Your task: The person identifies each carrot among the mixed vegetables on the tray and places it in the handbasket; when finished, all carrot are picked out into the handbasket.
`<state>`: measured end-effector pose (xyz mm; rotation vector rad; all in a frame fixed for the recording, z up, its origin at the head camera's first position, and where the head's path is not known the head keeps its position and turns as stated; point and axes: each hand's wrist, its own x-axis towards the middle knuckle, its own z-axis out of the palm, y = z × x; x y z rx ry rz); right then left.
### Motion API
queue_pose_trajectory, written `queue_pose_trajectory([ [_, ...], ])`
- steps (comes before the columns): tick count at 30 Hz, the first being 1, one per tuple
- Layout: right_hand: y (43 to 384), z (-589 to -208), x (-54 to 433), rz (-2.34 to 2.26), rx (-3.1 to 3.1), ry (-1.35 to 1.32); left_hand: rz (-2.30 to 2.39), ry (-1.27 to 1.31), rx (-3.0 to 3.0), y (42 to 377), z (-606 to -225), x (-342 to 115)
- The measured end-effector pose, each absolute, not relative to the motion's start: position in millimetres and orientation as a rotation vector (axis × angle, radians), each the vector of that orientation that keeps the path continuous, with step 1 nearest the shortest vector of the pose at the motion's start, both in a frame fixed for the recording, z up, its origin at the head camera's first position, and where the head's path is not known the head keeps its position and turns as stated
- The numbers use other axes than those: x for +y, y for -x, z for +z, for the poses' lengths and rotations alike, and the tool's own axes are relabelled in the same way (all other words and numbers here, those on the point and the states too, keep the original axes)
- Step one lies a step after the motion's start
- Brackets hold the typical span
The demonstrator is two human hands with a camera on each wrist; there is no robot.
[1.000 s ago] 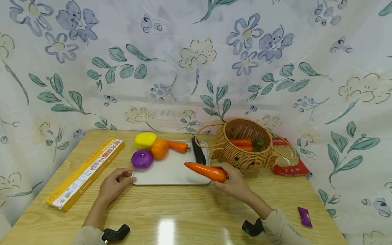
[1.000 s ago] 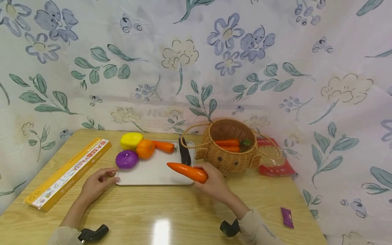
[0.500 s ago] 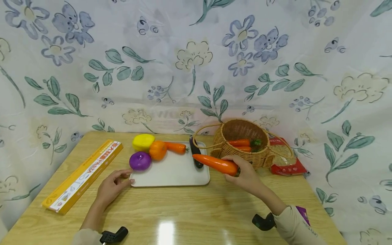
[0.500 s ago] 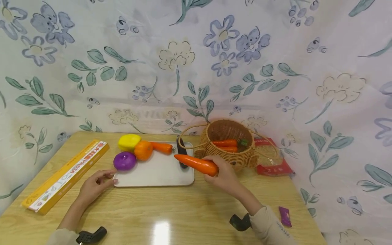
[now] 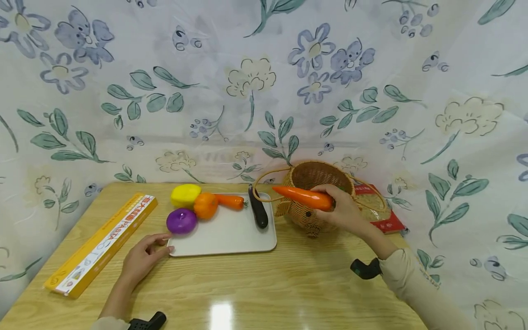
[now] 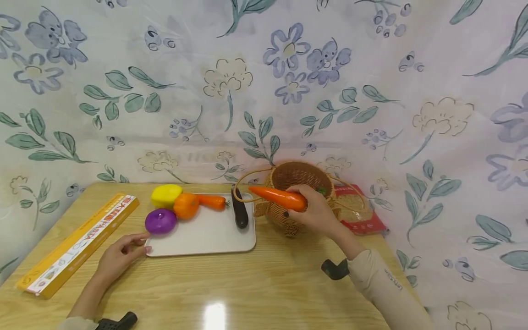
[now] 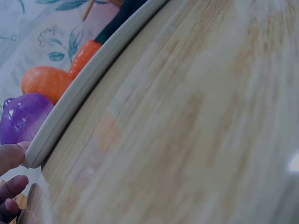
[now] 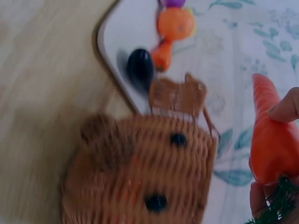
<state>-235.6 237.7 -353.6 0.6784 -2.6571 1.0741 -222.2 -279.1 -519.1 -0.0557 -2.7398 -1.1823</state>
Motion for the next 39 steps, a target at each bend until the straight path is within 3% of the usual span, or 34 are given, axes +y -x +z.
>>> queue_pose_trajectory([
  [10, 261, -325, 268, 0.956, -2.827, -0.542, -1.180, 0.056, -2.734, 222, -519, -278],
  [24, 296, -311, 290, 0.667, -2.927, -0.545, -1.170, 0.025, -2.751, 221, -517, -276],
  [39, 333, -298, 292, 0.731, -3.124, -0.516, -1.182, 0.042, -2.738, 222, -518, -277],
])
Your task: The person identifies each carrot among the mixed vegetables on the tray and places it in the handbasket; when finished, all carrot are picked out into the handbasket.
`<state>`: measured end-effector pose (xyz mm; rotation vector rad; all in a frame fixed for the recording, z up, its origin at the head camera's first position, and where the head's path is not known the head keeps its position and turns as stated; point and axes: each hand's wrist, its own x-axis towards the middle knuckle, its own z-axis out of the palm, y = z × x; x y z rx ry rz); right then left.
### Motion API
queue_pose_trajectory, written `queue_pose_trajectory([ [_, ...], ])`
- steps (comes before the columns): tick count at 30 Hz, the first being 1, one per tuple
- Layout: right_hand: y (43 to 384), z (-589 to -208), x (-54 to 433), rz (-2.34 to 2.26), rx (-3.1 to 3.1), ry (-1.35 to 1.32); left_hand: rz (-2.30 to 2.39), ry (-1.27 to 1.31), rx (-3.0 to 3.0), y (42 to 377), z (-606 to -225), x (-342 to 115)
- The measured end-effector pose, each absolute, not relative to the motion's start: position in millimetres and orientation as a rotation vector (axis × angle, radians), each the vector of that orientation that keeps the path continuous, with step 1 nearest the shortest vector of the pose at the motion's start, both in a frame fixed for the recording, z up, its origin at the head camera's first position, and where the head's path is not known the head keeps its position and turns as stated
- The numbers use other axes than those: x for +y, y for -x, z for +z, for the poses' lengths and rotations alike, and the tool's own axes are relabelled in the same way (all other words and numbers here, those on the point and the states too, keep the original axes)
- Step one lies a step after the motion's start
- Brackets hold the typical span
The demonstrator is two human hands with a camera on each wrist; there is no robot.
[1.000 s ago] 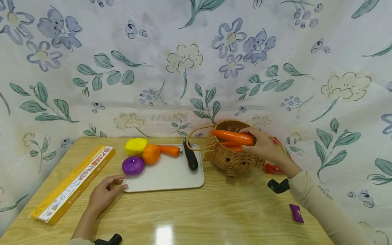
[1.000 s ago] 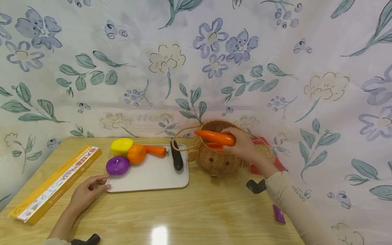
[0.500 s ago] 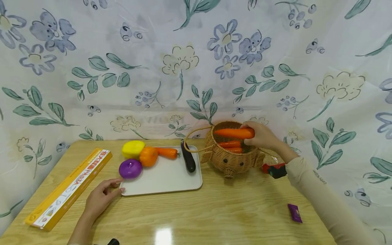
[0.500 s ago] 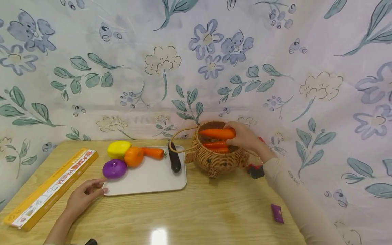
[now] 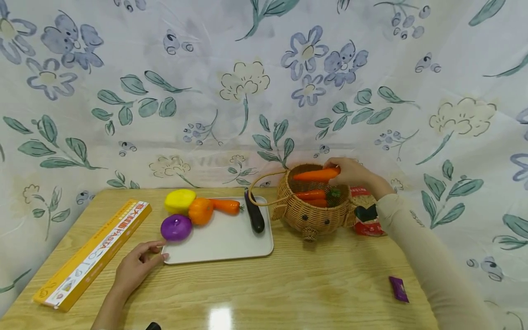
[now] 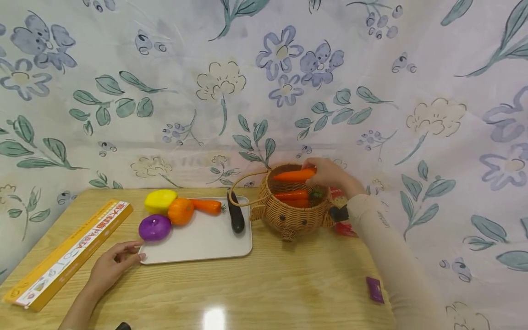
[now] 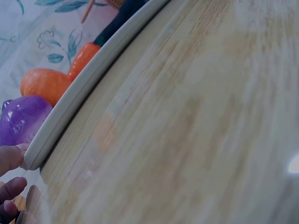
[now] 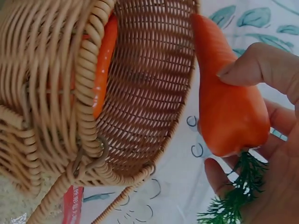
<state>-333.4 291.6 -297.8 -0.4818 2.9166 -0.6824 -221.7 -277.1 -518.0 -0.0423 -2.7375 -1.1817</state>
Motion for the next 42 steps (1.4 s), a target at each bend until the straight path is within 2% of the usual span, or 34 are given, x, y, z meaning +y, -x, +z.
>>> queue_pose_trajectory([
  [6, 349, -305, 286, -0.656, 2.848, 0.522, -1.182, 0.047, -2.731, 222, -516, -278],
  [29, 393, -331, 273, -0.502, 2.788, 0.397, -1.184, 0.041, -2.727, 225, -518, -276],
  [42, 404, -343, 269, -0.547, 2.707, 0.416, -1.181, 0.018, -2.736, 224, -518, -276],
])
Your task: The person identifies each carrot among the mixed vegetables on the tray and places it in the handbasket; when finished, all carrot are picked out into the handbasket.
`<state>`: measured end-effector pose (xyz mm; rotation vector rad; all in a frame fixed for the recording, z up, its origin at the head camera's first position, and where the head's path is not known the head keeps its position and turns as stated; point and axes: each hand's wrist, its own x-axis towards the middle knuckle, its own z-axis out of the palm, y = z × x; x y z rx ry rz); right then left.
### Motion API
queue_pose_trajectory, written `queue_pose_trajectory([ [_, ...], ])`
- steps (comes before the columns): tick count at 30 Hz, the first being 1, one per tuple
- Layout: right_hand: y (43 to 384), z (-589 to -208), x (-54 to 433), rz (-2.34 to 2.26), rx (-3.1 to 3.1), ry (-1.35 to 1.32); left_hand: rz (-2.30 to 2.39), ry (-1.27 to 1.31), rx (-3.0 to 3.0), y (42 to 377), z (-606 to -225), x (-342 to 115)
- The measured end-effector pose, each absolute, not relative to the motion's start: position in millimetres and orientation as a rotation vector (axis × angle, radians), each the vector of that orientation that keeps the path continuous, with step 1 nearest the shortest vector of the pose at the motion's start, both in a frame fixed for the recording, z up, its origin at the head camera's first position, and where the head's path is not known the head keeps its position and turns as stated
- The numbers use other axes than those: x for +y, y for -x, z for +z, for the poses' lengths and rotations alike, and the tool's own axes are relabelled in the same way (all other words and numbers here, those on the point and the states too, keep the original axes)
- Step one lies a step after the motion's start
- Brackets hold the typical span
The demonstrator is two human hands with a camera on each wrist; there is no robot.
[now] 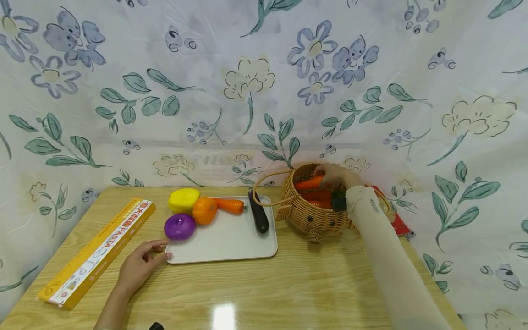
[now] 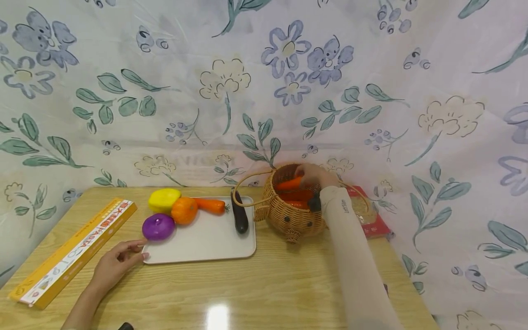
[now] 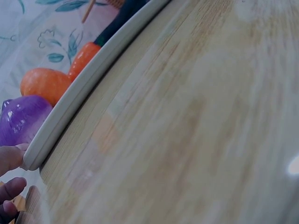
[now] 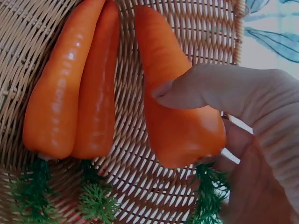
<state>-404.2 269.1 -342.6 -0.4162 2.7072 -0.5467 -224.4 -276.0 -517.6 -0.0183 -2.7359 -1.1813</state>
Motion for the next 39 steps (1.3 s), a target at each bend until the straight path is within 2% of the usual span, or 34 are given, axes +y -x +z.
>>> queue_pose_trajectory([
  [18, 400, -361, 280, -0.422, 2.491, 0.400, -1.169, 0.021, -2.716, 221, -518, -276],
  [39, 398, -357, 273, -0.437, 2.608, 0.444, -1.177, 0.022, -2.722, 219, -517, -274],
])
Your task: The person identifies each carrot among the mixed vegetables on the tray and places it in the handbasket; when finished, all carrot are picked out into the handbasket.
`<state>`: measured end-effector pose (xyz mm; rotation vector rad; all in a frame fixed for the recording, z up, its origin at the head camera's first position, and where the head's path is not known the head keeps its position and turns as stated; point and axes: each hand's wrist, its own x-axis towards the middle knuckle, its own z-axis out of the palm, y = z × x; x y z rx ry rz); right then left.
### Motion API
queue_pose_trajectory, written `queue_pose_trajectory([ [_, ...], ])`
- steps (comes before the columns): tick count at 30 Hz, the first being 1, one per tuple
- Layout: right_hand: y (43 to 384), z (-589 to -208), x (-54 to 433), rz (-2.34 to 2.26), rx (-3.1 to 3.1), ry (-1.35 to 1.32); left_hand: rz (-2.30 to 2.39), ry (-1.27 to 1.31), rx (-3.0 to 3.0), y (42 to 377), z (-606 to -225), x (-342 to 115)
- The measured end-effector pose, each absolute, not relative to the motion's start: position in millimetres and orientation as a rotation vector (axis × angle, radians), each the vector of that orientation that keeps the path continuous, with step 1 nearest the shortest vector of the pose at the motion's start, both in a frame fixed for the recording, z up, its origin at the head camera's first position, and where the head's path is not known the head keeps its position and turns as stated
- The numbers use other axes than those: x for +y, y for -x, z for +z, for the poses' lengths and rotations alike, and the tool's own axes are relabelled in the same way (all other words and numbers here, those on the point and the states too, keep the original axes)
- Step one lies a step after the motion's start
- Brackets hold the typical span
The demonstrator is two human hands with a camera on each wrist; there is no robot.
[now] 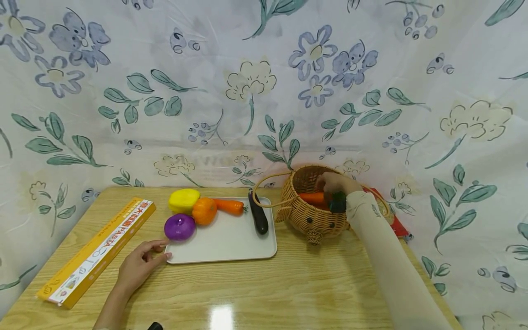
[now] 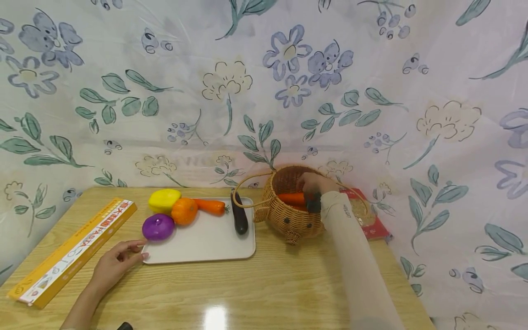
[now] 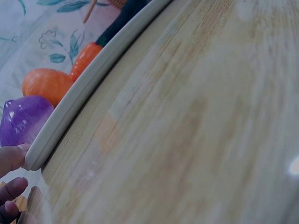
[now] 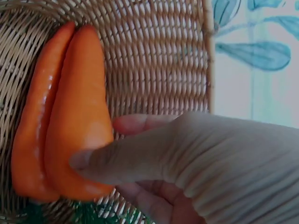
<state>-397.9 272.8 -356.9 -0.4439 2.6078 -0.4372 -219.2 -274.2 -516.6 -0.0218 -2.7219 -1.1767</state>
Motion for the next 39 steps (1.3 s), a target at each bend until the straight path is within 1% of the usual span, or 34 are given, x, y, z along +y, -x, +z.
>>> queue_pose_trajectory([
  [5, 398, -353, 263, -0.380, 2.637, 0.519, -1.180, 0.014, -2.727, 219, -516, -274],
  [14, 397, -353, 260, -0.403, 2.680, 0.455, -1.182, 0.023, -2.729, 220, -516, -273],
  [18, 397, -350, 261, -0.433, 2.735, 0.506, -1.179, 0.028, -2.734, 221, -517, -274],
  [24, 394, -336, 258, -0.527, 2.800, 0.604, -1.177, 0.031, -2.732, 221, -517, -275],
  [34, 374, -309, 268, -0.622, 2.850, 0.599, -1.187, 0.061, -2.719, 220, -517, -276],
  [39, 369, -303, 274, -0.673, 2.880, 0.581, -1.181, 0.075, -2.714, 220, -518, -278],
])
